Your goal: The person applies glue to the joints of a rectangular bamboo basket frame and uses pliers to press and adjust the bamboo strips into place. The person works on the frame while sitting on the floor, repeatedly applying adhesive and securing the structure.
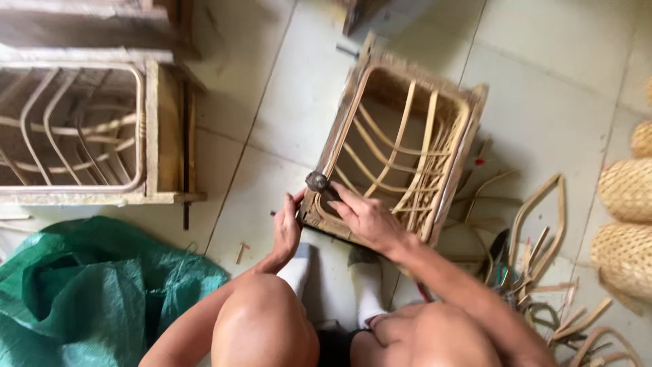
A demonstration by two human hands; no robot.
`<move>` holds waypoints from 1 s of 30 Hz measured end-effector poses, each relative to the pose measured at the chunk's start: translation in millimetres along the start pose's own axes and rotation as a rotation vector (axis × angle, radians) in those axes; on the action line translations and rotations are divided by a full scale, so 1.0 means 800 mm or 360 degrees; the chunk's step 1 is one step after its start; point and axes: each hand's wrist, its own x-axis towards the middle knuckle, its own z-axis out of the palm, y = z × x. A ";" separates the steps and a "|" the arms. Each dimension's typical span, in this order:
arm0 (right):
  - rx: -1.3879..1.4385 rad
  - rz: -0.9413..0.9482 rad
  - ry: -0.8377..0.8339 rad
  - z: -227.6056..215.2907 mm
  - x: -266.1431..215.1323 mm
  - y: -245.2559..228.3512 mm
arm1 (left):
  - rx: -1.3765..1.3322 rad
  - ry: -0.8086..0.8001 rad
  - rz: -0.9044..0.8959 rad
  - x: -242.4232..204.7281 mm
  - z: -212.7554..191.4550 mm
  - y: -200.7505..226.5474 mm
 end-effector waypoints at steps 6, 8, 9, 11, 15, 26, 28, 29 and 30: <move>0.0171 0.0710 -0.0206 0.009 0.001 0.007 | 0.0140 0.0054 -0.0175 -0.003 -0.004 -0.019; 0.0332 0.0670 -0.0109 0.003 0.014 0.014 | 0.0317 -0.0038 0.0019 0.012 -0.010 -0.015; 0.0360 0.0636 -0.0028 -0.001 0.007 0.016 | 0.0409 -0.0088 0.0066 0.001 -0.013 -0.019; 0.0400 0.0615 0.0094 -0.007 -0.001 0.024 | 0.0612 -0.0109 0.0237 -0.010 -0.018 -0.026; 0.0350 0.0449 0.0173 -0.012 -0.005 0.033 | 0.0800 -0.0179 0.0257 -0.015 -0.021 -0.016; 0.0772 0.0923 0.0200 -0.006 -0.098 0.007 | 0.1635 -0.0348 0.1316 -0.032 -0.033 0.044; 0.0403 0.0754 0.0559 -0.018 -0.147 -0.003 | 0.1765 -0.0415 0.1377 -0.033 -0.036 0.053; 0.0351 0.0804 0.0646 -0.021 -0.173 -0.012 | 0.1841 -0.0475 0.1389 -0.028 -0.036 0.057; 0.0297 0.0854 0.0731 -0.026 -0.198 -0.024 | 0.1916 -0.0536 0.1402 -0.026 -0.034 0.060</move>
